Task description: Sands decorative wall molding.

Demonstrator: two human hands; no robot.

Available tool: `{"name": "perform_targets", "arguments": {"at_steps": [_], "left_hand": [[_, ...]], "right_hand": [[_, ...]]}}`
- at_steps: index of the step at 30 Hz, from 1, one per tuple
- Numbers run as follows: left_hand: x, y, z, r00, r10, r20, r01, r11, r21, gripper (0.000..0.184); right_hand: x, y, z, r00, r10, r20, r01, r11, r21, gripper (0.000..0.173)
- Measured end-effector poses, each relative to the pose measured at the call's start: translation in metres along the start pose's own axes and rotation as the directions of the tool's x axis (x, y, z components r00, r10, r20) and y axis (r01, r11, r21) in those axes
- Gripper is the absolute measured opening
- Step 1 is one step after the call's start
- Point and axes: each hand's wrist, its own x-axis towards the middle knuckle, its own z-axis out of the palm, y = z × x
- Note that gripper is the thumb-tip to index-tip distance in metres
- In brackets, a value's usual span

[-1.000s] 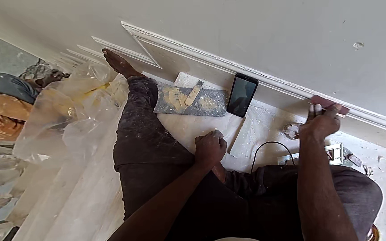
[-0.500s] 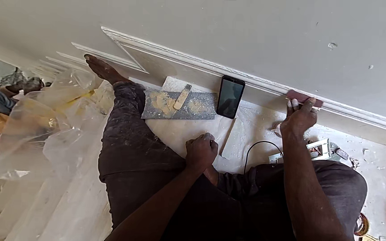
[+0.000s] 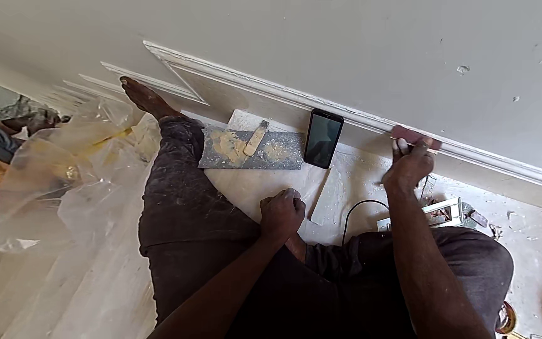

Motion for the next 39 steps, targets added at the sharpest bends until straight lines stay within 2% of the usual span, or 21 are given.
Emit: {"name": "perform_targets", "arguments": {"at_steps": [3, 6, 9, 13, 15, 18, 21, 24, 27, 30, 32, 35, 39], "left_hand": [[0.002, 0.002, -0.002, 0.999, -0.03, 0.03, 0.03, 1.0, -0.001, 0.017], [0.009, 0.006, -0.001, 0.997, -0.036, 0.073, 0.036, 0.999, -0.003, 0.019], [0.011, 0.007, -0.001, 0.994, -0.034, 0.1, 0.036, 0.999, -0.014, 0.019], [0.009, 0.005, -0.002, 0.995, -0.04, 0.088, 0.039, 0.999, 0.016, 0.02], [0.005, 0.002, -0.002, 0.997, -0.045, 0.067, 0.044, 0.999, 0.007, 0.02], [0.001, -0.002, -0.001, 1.0, -0.028, 0.014, 0.028, 1.0, -0.014, 0.02], [0.007, 0.002, 0.003, 0.999, -0.022, 0.043, 0.022, 1.0, -0.01, 0.02], [0.011, 0.005, 0.005, 0.997, -0.025, 0.077, 0.025, 1.0, -0.004, 0.02], [0.011, 0.006, 0.005, 0.997, -0.038, 0.073, 0.037, 0.999, 0.008, 0.02], [0.006, 0.007, 0.001, 0.997, -0.025, 0.071, 0.022, 0.999, 0.046, 0.02], [0.003, 0.004, 0.001, 0.999, -0.013, 0.037, 0.012, 1.0, 0.026, 0.019], [0.0, 0.0, 0.0, 0.999, -0.036, -0.002, 0.036, 0.999, -0.004, 0.018], [0.009, 0.007, 0.0, 0.998, -0.043, 0.054, 0.044, 0.999, -0.009, 0.02]], "right_hand": [[0.016, -0.008, -0.023, 0.995, 0.025, -0.094, -0.024, 1.0, 0.009, 0.032], [0.021, -0.006, -0.022, 0.99, 0.004, -0.143, -0.006, 1.0, -0.016, 0.029], [0.01, 0.007, -0.006, 0.998, -0.048, -0.034, 0.045, 0.996, -0.08, 0.031], [-0.025, 0.025, 0.024, 0.979, 0.043, 0.201, -0.019, 0.992, -0.123, 0.032], [-0.031, 0.024, 0.026, 0.983, 0.071, 0.171, -0.059, 0.995, -0.079, 0.031], [-0.007, 0.011, 0.003, 0.999, 0.025, 0.045, -0.023, 0.999, -0.046, 0.033], [0.015, -0.003, -0.015, 0.997, -0.02, -0.07, 0.018, 0.999, -0.031, 0.029], [0.012, 0.0, -0.005, 0.992, -0.013, -0.123, 0.011, 1.0, -0.016, 0.029], [0.003, 0.006, 0.005, 0.997, -0.012, -0.075, 0.009, 0.999, -0.034, 0.031], [-0.012, 0.012, 0.01, 0.993, 0.02, 0.113, -0.011, 0.997, -0.081, 0.032], [-0.011, 0.008, 0.01, 0.994, 0.033, 0.104, -0.028, 0.998, -0.052, 0.03], [0.008, -0.001, -0.006, 1.0, -0.006, -0.006, 0.006, 1.0, -0.023, 0.031], [0.014, -0.007, -0.008, 0.996, -0.031, -0.087, 0.032, 0.999, 0.005, 0.024]]}}
